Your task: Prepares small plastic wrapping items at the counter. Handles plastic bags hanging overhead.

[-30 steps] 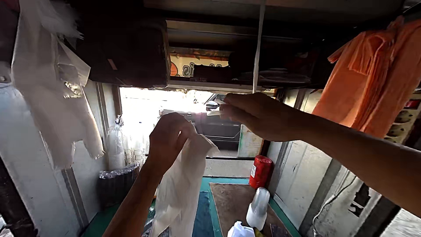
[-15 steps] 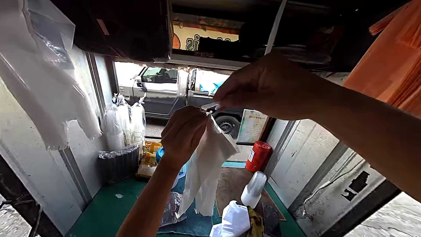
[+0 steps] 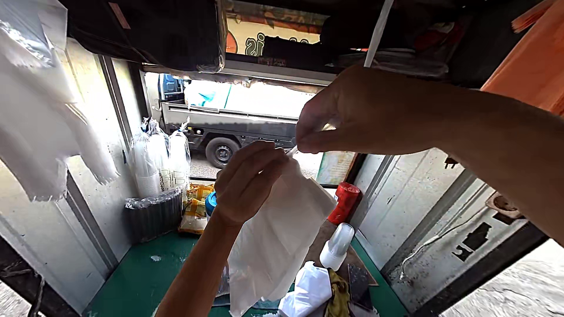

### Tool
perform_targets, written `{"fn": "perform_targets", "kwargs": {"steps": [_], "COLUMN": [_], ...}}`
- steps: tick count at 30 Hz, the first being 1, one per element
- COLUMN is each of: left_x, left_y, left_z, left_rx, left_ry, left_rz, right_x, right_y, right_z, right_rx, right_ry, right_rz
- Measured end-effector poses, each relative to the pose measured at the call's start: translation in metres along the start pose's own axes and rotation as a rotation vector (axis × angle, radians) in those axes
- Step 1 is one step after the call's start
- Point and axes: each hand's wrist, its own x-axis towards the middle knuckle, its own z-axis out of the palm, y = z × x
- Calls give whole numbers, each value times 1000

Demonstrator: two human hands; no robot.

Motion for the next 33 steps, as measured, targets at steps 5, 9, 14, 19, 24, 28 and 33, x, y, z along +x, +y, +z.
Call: {"fn": "perform_targets", "kwargs": {"steps": [5,9,14,19,24,28,33], "left_x": [-1,-1,-3,-4,-10,-3,23], "left_y": [-1,-2,-3,-2,7,13,19], "left_z": [0,2,1,0,-11,-15,0], "left_rx": [-17,-21,-15,-31,-37,-31,-92], "left_ry": [-35,-59,-73,-86,-105,-76,-61], "left_rz": [40,50,40,4,-45,-98,-150], "right_x": [5,13,13,10,12,20,26], "right_y": [-4,-2,2,-1,-8,-8,-10], "right_z": [0,4,-6,-5,9,6,-2], "right_rx": [-75,-145,61,253,197,236,246], "right_ry": [-45,-69,-110,-145,-132,-131,-124], "right_rz": [3,-13,50,116,143,168,145]}}
